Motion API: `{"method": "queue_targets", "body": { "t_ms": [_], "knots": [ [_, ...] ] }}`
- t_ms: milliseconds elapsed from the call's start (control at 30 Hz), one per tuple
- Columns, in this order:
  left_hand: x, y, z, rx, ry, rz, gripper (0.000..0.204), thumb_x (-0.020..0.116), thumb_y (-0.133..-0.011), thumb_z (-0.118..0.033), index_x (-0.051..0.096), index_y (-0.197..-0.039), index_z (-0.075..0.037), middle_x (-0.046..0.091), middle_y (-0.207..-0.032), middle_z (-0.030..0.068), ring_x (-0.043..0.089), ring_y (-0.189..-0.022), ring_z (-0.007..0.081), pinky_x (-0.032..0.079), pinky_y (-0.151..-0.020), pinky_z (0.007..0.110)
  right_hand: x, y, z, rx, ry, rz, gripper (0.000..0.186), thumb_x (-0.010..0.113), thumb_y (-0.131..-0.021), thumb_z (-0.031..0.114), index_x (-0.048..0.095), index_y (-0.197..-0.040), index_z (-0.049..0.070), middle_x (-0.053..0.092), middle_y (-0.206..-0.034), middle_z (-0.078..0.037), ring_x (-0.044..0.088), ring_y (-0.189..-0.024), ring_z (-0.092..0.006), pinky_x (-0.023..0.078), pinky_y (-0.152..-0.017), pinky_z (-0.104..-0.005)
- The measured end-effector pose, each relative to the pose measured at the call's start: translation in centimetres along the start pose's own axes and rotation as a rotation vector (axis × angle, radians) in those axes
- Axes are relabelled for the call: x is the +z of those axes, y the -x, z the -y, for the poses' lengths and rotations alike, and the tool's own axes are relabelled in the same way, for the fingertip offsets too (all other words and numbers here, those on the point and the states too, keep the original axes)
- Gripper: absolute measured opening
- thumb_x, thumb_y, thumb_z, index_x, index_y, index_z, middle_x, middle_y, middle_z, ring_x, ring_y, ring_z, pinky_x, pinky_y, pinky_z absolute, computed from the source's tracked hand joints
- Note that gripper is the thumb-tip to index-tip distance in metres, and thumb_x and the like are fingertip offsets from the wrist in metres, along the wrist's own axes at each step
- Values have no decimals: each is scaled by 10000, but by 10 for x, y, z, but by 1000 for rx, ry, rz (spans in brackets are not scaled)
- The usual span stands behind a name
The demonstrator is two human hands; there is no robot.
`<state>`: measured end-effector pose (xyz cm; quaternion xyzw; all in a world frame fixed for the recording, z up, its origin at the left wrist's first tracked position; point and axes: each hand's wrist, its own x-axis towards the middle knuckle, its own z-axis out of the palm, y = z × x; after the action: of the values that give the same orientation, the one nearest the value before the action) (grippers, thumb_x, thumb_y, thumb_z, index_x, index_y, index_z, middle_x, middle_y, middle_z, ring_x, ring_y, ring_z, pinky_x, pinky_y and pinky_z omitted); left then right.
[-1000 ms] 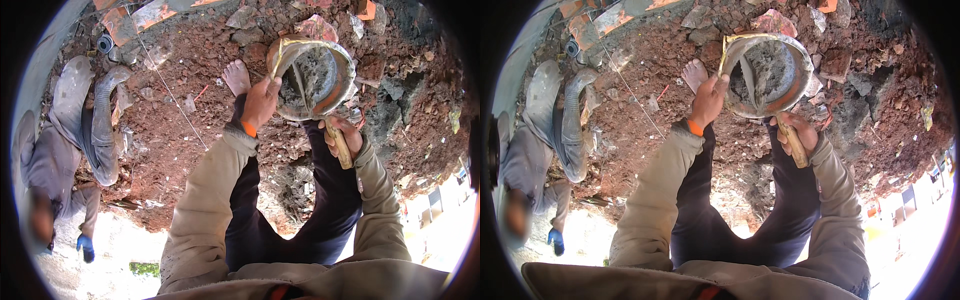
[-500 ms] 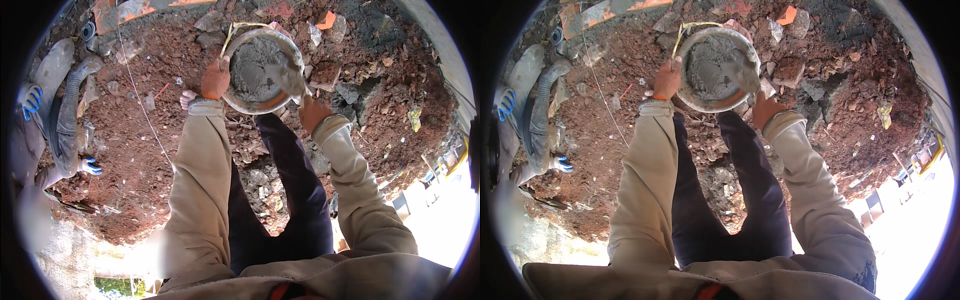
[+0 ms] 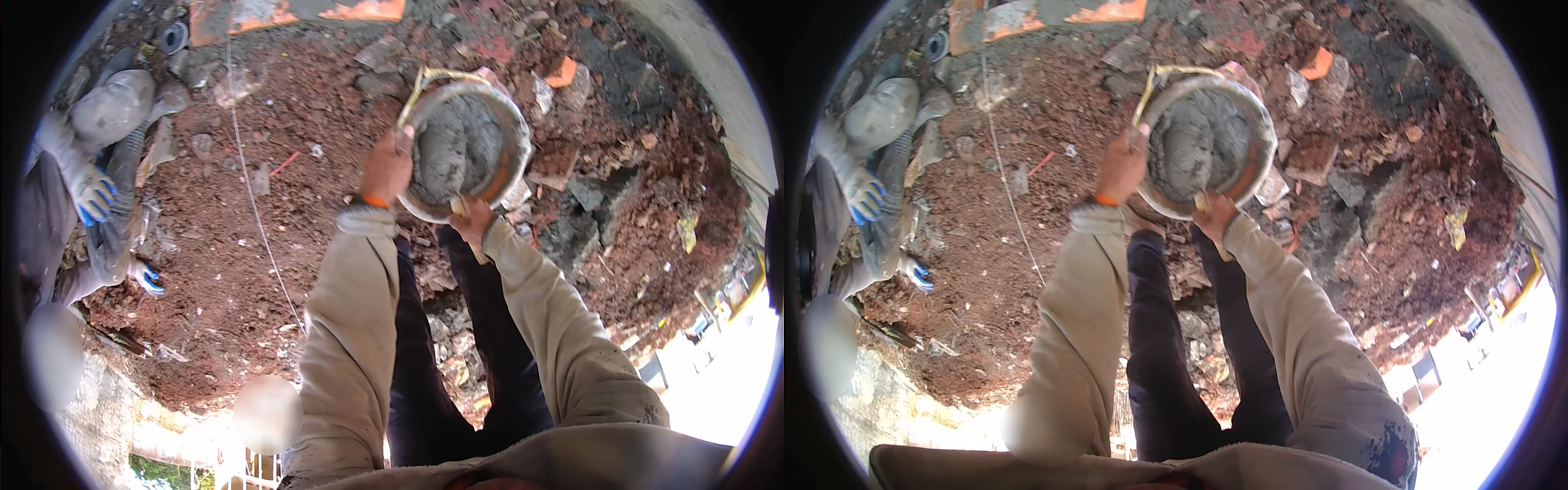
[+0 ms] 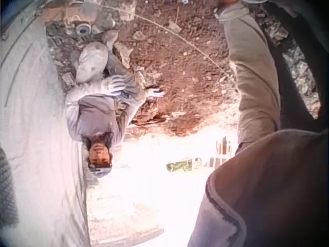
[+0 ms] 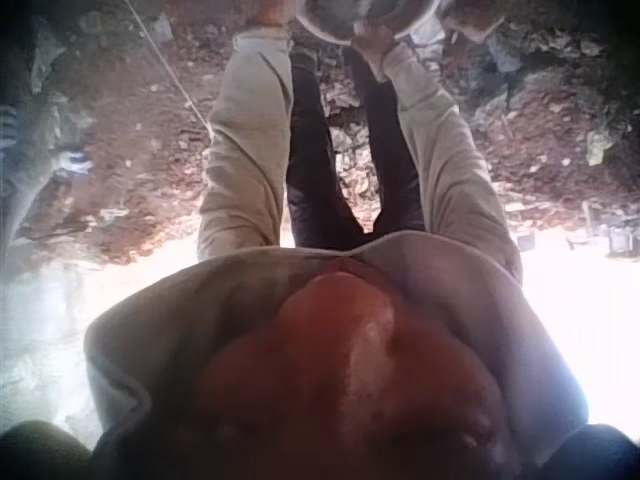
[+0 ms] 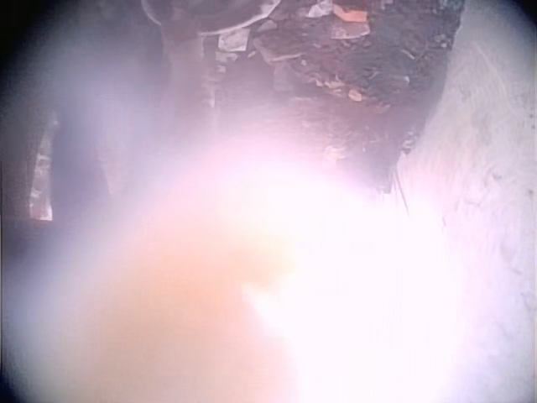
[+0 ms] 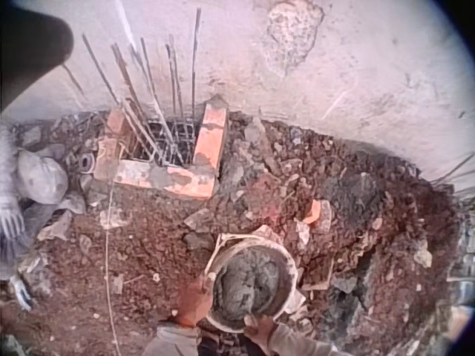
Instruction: The person scoops cement from a bucket using a trowel and applies it to the ground and between bricks. The person spreads the cement to prepare the base for brick laying around a rebar structure.
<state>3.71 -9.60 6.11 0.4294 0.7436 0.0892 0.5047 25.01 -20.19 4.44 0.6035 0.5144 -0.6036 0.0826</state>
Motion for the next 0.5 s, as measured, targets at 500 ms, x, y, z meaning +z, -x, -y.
{"method": "queue_targets", "body": {
  "t_ms": [500],
  "knots": [
    [41,74,108,1,452,-254,329,645,-893,-248,564,-1074,15,630,-881,131,588,-783,233,470,-732,365,-46,58,90,241,-652,335,340,495,-922,198,505,-1197,-2,597,-758,-130,655,-610,-250,551,-482,-362]
  ]
}}
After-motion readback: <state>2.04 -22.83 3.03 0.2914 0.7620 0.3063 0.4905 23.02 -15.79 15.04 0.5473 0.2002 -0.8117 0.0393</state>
